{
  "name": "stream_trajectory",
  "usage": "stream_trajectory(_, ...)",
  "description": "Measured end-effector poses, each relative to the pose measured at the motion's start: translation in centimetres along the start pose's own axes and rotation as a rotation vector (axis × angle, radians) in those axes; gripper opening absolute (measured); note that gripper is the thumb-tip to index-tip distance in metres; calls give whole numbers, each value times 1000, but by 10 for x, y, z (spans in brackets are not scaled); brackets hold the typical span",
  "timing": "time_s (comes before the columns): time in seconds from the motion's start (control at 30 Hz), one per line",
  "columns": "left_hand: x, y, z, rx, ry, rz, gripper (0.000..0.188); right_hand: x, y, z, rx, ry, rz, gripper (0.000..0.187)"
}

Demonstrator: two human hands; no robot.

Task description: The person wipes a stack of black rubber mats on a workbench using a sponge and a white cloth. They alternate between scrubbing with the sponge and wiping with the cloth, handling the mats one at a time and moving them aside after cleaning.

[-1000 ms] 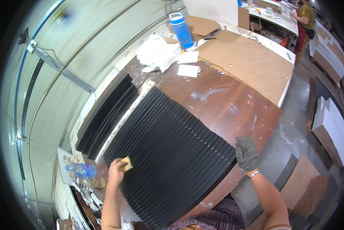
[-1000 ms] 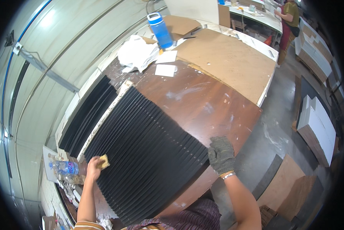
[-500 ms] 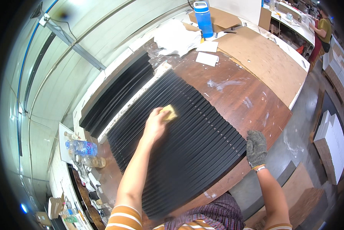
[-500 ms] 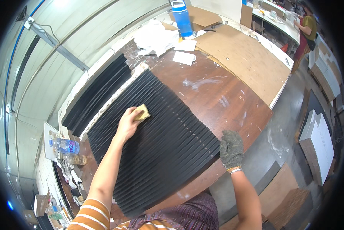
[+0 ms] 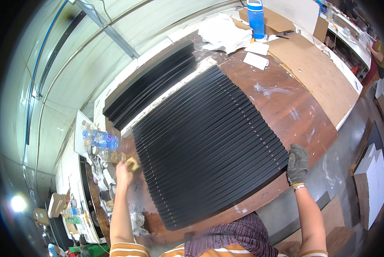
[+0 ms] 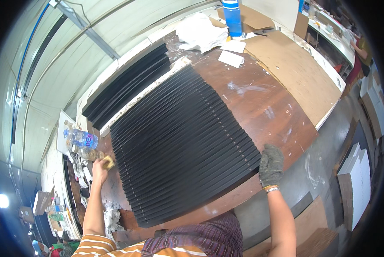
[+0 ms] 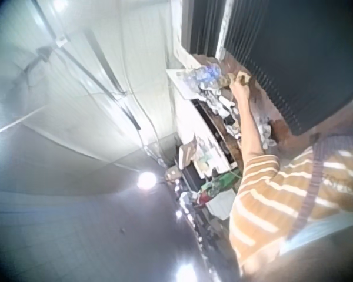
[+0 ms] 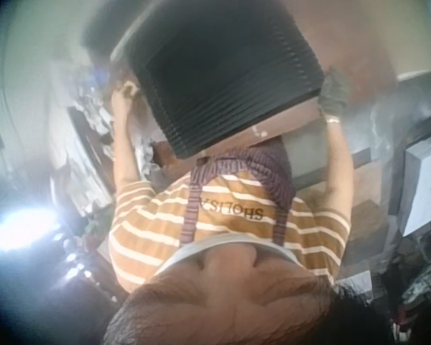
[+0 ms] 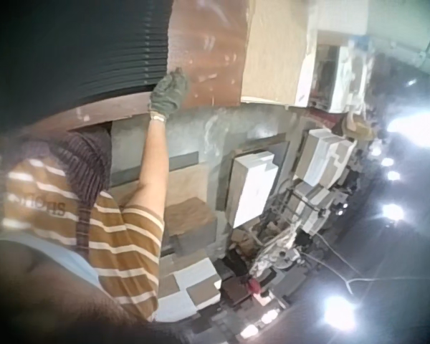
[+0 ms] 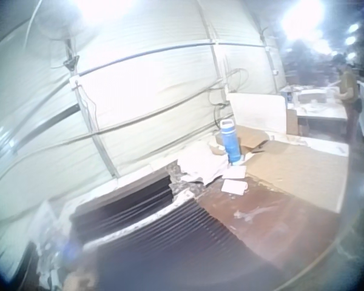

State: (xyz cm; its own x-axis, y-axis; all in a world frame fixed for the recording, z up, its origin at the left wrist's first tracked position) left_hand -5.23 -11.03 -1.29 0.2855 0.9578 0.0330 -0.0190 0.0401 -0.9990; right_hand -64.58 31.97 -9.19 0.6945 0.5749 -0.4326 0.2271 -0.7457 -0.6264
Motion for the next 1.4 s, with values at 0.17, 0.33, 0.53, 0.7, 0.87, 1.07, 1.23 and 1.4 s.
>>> stream_trajectory(0.17, -9, 8, 215, 203, 533, 176, 44, 1, 1, 3, -21, 6, -6, 19)
stream_trajectory(0.33, 17, 31, 282, 271, 807, 74, 44, 1, 3, 3, 49, -4, -6, 22)
stream_trajectory(0.53, 42, 8, 3, -4, 141, -82, 39, 4, 7, 15, 40, 43, -27, 26)
stream_trajectory(0.7, 62, -34, 25, 19, 210, 229, 36, 6, 10, 20, 45, 41, -40, 28)
stream_trajectory(0.87, 75, 24, 126, 266, 652, -55, 47, 6, 10, 23, 25, 23, -42, 29)
stream_trajectory(1.07, 63, -17, -29, -150, 55, -7, 33, 7, 12, 27, 28, 58, -66, 32)
stream_trajectory(1.23, 65, 2, 81, 197, 372, 172, 47, 5, 11, 26, 45, 86, -51, 31)
stream_trajectory(1.4, 81, 24, 64, 194, 431, -106, 44, 4, 11, 28, 9, 78, -54, 31)
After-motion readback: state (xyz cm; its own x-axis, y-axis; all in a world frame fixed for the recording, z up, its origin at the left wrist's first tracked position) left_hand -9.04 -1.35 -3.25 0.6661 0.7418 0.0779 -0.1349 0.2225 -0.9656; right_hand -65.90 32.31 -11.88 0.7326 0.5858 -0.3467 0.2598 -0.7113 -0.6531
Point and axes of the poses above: each hand's wrist, its own x-axis away from the middle knuckle, its own y-axis out of the palm, z = x × y, the point moved 10 cm from there along -x, towards the middle knuckle, and after that the axes turned 4 degrees about -x, right-handed, at the moved point
